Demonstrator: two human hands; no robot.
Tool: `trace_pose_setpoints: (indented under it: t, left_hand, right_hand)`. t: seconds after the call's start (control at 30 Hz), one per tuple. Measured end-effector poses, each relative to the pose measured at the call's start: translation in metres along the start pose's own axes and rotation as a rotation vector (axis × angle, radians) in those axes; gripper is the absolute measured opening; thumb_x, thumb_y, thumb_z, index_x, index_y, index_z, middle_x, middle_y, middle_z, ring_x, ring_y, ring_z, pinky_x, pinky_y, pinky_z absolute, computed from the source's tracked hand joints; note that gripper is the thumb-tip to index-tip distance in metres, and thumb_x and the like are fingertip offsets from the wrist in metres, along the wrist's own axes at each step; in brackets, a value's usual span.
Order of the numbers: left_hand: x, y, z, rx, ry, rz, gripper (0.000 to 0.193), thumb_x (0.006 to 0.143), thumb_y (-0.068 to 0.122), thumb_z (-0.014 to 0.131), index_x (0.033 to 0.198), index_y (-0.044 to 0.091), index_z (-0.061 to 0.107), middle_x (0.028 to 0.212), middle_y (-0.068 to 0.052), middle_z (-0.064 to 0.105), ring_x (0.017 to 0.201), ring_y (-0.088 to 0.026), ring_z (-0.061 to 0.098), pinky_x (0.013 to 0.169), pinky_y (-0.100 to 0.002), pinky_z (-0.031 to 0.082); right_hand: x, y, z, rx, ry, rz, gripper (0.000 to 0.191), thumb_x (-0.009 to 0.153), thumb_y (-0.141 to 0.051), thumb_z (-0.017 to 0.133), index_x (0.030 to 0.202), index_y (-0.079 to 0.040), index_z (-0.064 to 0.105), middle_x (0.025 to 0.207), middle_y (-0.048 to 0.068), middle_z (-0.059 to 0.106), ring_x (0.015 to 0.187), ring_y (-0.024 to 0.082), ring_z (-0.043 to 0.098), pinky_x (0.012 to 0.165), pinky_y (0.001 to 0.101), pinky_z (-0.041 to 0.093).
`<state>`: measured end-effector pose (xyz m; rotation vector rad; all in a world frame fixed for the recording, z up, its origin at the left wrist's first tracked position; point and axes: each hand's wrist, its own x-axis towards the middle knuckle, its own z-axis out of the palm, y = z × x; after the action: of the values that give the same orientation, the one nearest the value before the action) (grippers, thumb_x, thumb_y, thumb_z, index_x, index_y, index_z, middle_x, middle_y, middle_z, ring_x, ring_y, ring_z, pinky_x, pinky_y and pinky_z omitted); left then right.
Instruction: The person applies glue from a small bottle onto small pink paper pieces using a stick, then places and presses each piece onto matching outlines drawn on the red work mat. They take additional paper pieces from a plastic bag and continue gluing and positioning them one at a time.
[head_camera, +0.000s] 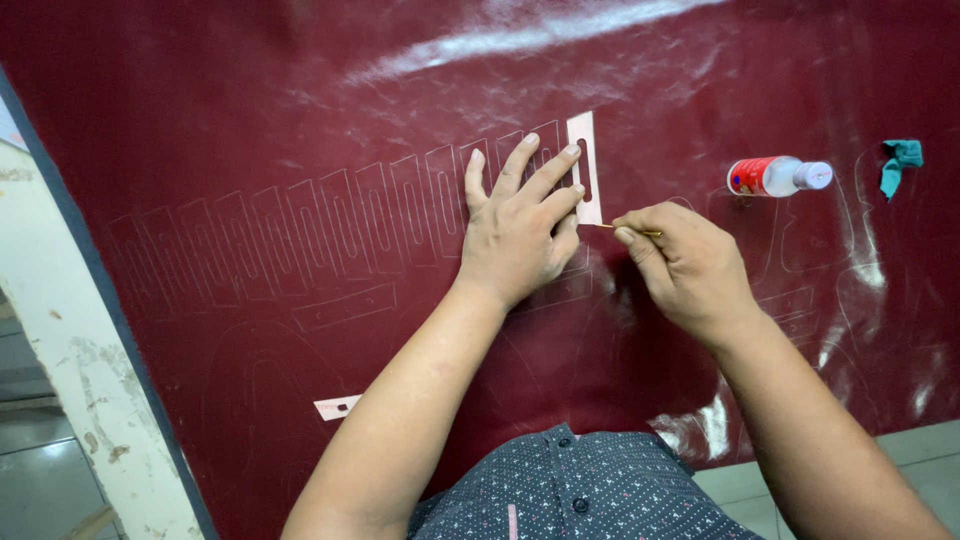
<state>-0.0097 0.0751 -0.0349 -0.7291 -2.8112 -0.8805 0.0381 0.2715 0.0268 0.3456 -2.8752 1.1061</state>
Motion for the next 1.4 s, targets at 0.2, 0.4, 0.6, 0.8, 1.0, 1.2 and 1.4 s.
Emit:
trace_pose_setpoints:
  t: [0.2,0.4,0.6,0.8,1.0,1.2,1.4]
  left_hand:
    - [0.001,-0.001,-0.009,-0.058,-0.072,-0.003,0.042,0.071,0.036,0.076,0.110,0.019,0.076,0.150,0.002,0.053,0.148,-0.029,0.037,0.121,-0.069,0.010]
    - [0.003,0.001,-0.007,-0.054,-0.059,-0.021,0.027,0.086,0.040,0.078,0.104,0.020,0.074,0.151,0.005,0.053,0.150,-0.026,0.036,0.123,-0.070,0.010]
    - [0.003,0.001,-0.002,-0.098,-0.031,-0.068,0.065,0.084,0.037,0.078,0.141,0.018,0.055,0.145,0.001,0.060,0.147,-0.025,0.038,0.123,-0.065,0.009]
    - [0.004,0.000,-0.001,-0.135,-0.077,-0.121,0.080,0.085,0.040,0.078,0.149,0.016,0.037,0.124,-0.005,0.071,0.149,-0.025,0.038,0.125,-0.062,0.007]
    - [0.004,0.000,-0.003,-0.143,-0.111,-0.142,0.079,0.086,0.040,0.077,0.150,0.017,0.037,0.118,-0.004,0.072,0.150,-0.024,0.037,0.125,-0.062,0.005]
    - [0.005,0.001,-0.003,-0.125,-0.154,-0.154,0.078,0.088,0.041,0.076,0.152,0.019,0.036,0.118,-0.003,0.071,0.151,-0.024,0.036,0.126,-0.062,0.005]
    - [0.003,0.001,-0.003,-0.062,-0.107,-0.078,0.044,0.086,0.040,0.076,0.126,0.024,0.066,0.149,0.005,0.055,0.148,-0.024,0.037,0.123,-0.065,0.009]
  right_hand:
    - [0.002,-0.004,0.010,0.017,-0.008,-0.011,0.010,0.098,-0.008,0.071,0.106,-0.003,0.069,0.097,0.010,0.071,0.085,0.026,0.070,0.075,0.0350,0.056]
    - [0.009,-0.002,0.012,-0.058,0.005,-0.067,0.009,0.099,-0.007,0.072,0.105,-0.003,0.067,0.096,0.012,0.069,0.087,0.029,0.069,0.076,0.0379,0.054]
    - [0.032,0.005,0.018,0.002,0.091,-0.068,0.006,0.102,-0.003,0.070,0.107,-0.002,0.068,0.096,0.013,0.069,0.084,0.028,0.069,0.074,0.0364,0.055]
    - [0.042,0.008,0.018,0.025,0.169,-0.021,0.006,0.107,-0.005,0.071,0.111,-0.001,0.070,0.101,0.014,0.071,0.086,0.024,0.072,0.075,0.0335,0.056]
    - [0.042,0.011,0.019,0.081,0.154,0.049,0.007,0.106,-0.005,0.071,0.111,-0.001,0.070,0.099,0.013,0.072,0.084,0.021,0.072,0.073,0.0316,0.056]
    - [0.030,0.005,0.011,-0.049,0.048,-0.016,0.006,0.103,-0.008,0.071,0.105,-0.002,0.070,0.096,0.012,0.070,0.082,0.026,0.070,0.071,0.0353,0.054]
    - [0.032,0.006,0.008,-0.187,0.062,-0.071,0.006,0.103,-0.009,0.073,0.103,-0.004,0.070,0.093,0.012,0.069,0.080,0.029,0.068,0.070,0.0388,0.053]
